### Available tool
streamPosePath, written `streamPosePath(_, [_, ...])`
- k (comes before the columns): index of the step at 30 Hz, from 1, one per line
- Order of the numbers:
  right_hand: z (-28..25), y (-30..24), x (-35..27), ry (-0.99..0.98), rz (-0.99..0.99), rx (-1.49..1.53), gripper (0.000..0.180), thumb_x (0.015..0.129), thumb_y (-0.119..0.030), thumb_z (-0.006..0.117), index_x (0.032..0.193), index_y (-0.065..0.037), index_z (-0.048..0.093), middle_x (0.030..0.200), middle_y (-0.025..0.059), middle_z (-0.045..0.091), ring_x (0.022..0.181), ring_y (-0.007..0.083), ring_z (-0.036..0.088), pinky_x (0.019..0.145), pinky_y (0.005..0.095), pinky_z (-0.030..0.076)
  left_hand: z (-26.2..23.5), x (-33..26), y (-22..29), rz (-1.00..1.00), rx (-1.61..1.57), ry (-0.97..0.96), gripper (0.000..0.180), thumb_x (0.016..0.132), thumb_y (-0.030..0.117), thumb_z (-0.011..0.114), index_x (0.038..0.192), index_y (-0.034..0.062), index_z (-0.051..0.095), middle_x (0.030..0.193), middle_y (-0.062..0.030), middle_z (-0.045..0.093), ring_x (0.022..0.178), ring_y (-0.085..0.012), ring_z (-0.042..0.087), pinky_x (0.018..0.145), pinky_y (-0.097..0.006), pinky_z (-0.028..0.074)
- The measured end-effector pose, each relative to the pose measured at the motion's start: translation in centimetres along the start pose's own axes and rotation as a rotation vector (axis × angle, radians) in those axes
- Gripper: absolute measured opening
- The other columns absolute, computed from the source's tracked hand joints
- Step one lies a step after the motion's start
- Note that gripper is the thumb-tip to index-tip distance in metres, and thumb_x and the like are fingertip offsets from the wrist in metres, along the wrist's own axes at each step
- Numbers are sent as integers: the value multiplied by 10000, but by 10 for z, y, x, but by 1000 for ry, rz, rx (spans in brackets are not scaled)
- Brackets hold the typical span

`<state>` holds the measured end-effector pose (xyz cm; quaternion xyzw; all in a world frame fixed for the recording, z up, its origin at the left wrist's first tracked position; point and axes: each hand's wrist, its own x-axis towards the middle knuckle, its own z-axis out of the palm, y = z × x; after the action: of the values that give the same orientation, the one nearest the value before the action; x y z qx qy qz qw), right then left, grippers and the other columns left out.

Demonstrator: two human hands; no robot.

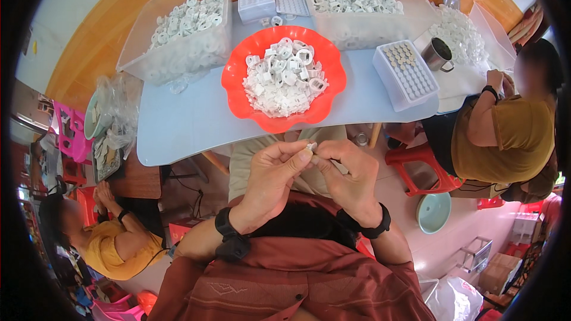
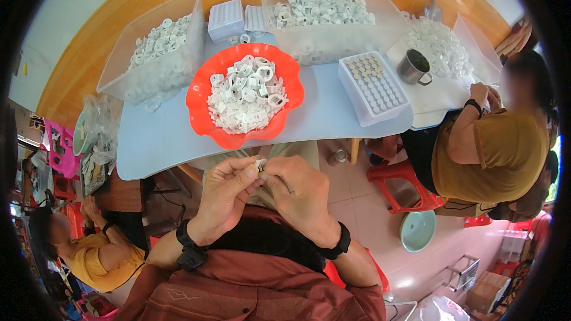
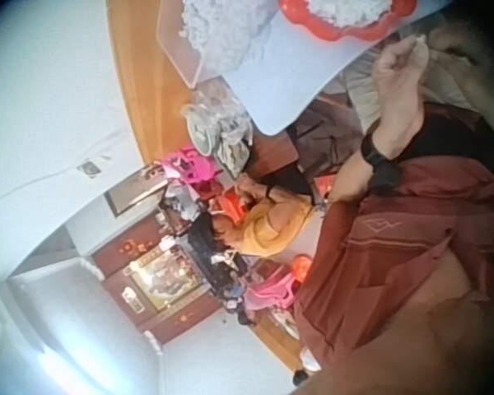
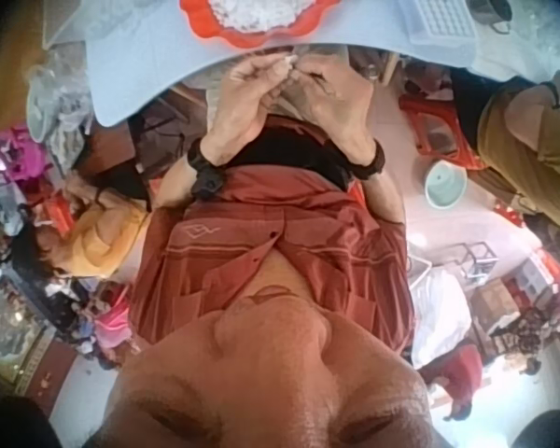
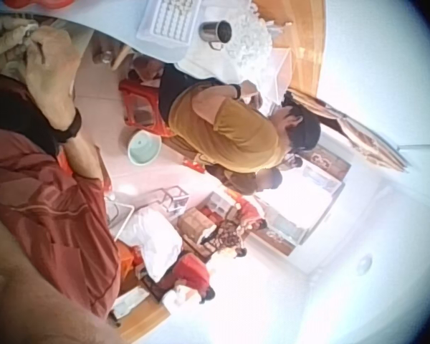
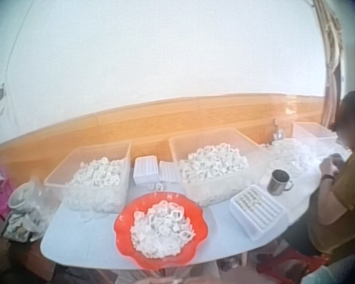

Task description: Assembling small black circular components into white plastic frames at a workbench.

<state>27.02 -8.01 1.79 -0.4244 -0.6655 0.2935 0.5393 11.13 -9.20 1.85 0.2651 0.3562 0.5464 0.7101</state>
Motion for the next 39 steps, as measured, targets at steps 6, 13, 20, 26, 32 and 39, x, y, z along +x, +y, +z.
streamPosePath(6, [-2, -2, 3, -60, 5, -38, 132, 795, 34, 733, 898, -32, 684, 883, 97, 707, 775, 234, 699, 683, 309, 549, -1, 0, -3, 48, 33, 1, 200, 940, 42, 664, 1136, 4, 669, 1123, -110, 701, 947, -151, 675, 872, -308, 555])
streamPosePath(13, [-6, -4, 2, -61, 298, 339, 112, 829, 23, 736, 914, -12, 673, 892, 87, 713, 797, 142, 702, 715, 262, 550, -2, 0, -4, 73, 68, -51, 210, 932, 38, 670, 1137, -9, 665, 1110, -116, 705, 943, -158, 679, 876, -314, 554])
streamPosePath(20, [0, 0, -3, 18, -137, -82, 144, 790, 55, 720, 892, -34, 672, 878, 109, 699, 810, 278, 682, 705, 340, 548, -2, 1, -6, 65, 29, -69, 199, 932, 37, 669, 1127, -8, 666, 1119, -119, 704, 955, -157, 679, 886, -313, 552])
streamPosePath(26, [-4, -4, -3, -52, 100, -5, 148, 807, 24, 742, 920, -32, 664, 909, 100, 701, 816, 232, 693, 711, 329, 547, -5, 1, -8, 75, 54, -55, 180, 941, 43, 662, 1115, -1, 664, 1135, -123, 697, 971, -162, 675, 897, -320, 550])
streamPosePath(32, [-5, -2, -4, -8, 272, 231, 162, 850, 5, 745, 970, -6, 635, 917, 92, 694, 851, 157, 692, 790, 295, 564, -3, 2, -7, 114, 91, -102, 182, 949, 52, 653, 1122, -5, 650, 1140, -124, 691, 990, -166, 672, 915, -331, 545])
streamPosePath(39, [-3, -1, -1, -30, 306, 374, 182, 852, 39, 726, 1005, 11, 631, 991, 101, 652, 873, 163, 682, 781, 291, 572, -3, 1, -7, 117, 101, -115, 180, 960, 63, 642, 1126, -9, 642, 1122, -122, 692, 988, -162, 670, 914, -328, 546])
